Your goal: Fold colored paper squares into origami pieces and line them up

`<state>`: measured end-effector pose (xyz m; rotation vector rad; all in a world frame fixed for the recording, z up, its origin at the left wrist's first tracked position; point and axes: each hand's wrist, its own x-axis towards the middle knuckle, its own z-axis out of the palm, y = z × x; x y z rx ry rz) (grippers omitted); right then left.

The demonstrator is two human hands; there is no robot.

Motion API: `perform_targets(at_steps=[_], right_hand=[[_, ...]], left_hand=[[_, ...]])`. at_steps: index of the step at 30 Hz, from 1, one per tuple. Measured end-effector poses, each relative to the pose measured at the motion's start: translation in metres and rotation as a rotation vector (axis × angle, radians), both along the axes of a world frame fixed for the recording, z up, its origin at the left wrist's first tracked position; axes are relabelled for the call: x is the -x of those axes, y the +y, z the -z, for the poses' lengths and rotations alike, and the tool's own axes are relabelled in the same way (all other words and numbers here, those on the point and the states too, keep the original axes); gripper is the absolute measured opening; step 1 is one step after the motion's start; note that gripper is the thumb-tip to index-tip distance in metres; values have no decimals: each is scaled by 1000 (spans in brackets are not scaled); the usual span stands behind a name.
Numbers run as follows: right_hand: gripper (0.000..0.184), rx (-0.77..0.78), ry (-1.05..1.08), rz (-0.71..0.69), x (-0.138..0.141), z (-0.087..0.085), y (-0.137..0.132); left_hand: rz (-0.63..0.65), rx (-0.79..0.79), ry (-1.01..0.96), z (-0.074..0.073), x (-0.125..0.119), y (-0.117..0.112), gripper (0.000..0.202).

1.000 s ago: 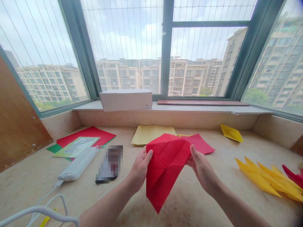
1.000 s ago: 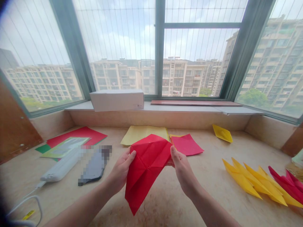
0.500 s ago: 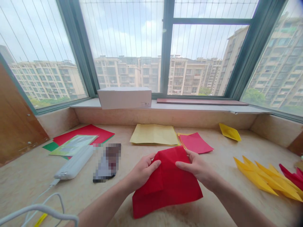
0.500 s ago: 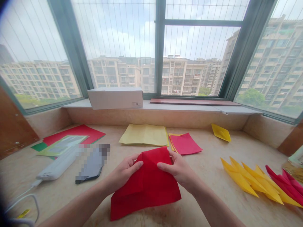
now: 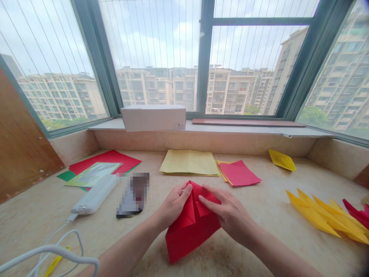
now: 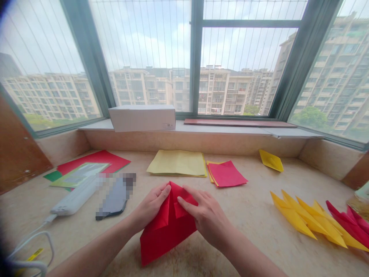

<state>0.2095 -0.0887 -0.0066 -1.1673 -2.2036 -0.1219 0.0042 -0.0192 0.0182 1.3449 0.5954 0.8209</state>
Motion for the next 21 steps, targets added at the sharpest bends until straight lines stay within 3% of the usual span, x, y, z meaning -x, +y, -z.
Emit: perform_targets(at_steps=[5, 7, 11, 14, 17, 21], right_hand=[[63, 133, -25, -85, 3, -18, -10], [55, 216, 99, -96, 3, -20, -10], [40, 386, 552, 51, 4, -15, 0], [28, 514, 598, 88, 3, -13, 6], [40, 421, 484, 116, 4, -14, 6], [37, 270, 410, 131, 6, -15, 2]], left_hand=[[-4, -78, 41, -5, 3, 2, 30], [-10, -132, 82, -7, 4, 1, 28], [-40, -224, 95, -6, 4, -4, 24], [-70, -264, 137, -4, 3, -8, 25], [-48, -248, 177, -4, 3, -10, 30], [116, -150, 139, -7, 6, -8, 28]])
